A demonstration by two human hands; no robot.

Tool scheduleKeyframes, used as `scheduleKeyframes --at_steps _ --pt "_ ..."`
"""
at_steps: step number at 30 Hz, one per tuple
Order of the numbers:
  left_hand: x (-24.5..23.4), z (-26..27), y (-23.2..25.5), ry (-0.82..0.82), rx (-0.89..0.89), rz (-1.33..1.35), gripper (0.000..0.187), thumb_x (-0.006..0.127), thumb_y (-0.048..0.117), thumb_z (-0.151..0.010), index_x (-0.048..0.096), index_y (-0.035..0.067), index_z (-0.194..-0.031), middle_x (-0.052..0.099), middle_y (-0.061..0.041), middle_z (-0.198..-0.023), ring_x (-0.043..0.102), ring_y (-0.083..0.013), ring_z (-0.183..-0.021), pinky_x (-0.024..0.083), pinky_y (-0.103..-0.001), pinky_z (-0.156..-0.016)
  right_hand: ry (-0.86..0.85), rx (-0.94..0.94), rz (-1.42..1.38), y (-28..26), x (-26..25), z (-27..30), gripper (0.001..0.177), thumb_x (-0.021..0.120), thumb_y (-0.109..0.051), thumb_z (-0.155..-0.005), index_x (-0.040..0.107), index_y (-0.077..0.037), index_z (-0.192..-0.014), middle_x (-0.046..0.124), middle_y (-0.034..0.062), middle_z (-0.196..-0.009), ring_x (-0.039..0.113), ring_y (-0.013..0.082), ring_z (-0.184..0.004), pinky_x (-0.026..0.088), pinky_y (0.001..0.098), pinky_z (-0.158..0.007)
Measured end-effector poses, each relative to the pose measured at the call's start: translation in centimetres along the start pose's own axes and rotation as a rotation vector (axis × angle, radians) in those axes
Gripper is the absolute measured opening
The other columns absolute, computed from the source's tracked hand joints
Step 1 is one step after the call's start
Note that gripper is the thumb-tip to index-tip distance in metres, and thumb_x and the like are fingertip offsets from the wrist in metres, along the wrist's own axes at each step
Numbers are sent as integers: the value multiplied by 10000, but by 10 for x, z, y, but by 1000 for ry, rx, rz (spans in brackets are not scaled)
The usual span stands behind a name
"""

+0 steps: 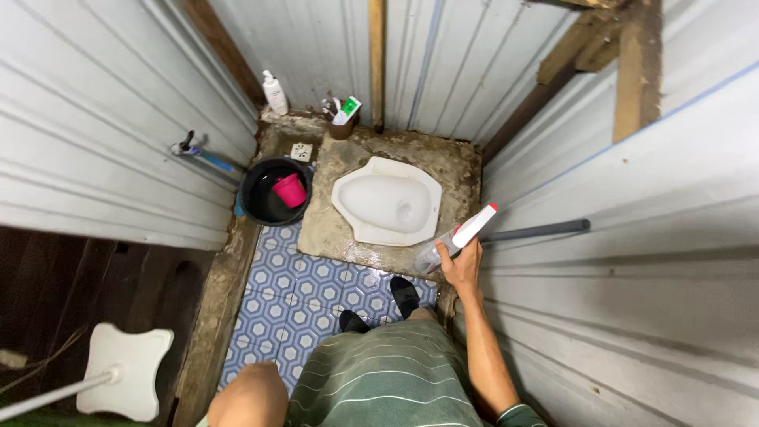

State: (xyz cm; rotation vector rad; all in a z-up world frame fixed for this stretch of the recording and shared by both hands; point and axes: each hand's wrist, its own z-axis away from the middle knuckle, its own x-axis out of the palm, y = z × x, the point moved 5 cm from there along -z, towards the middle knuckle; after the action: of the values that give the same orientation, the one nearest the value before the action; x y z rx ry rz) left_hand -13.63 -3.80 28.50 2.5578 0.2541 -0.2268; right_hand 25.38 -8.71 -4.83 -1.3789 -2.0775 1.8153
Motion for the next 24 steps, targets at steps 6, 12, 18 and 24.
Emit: scheduleKeyframes --at_steps 6,12,18,24 --pt "122 31 -34 -247 -163 460 499 599 317 -945 586 27 -1351 574 -159 -1426 500 -311 -1365 362 -395 -1153 35 -50 -66 9 -11 5 361 752 -132 -732 654 11 -1048 712 162 -951 690 326 -863 550 421 -806" --pt "279 260 -205 -669 -947 375 315 661 164 -881 712 79 -1180 723 -86 -1193 662 -245 -1151 487 -359 -1015 -77 401 -517 17 -5 18 332 626 16 -736 629 21 -1068 753 68 -1039 635 186 -857 558 375 -765" --pt "365 317 -221 -810 -649 328 276 761 154 -864 692 38 -1105 697 -157 -1087 677 -303 -1033 527 -374 -925 102 285 -576 39 -34 38 155 645 -39 -921 629 26 -1061 734 105 -988 747 197 -934 598 326 -870" --pt "495 247 -136 -944 -266 469 480 789 196 -811 609 35 -1225 629 -174 -1219 581 -376 -1187 458 -453 -1023 247 310 -153 64 -80 59 125 697 -32 -876 676 46 -970 738 138 -889 725 236 -849 571 336 -785"
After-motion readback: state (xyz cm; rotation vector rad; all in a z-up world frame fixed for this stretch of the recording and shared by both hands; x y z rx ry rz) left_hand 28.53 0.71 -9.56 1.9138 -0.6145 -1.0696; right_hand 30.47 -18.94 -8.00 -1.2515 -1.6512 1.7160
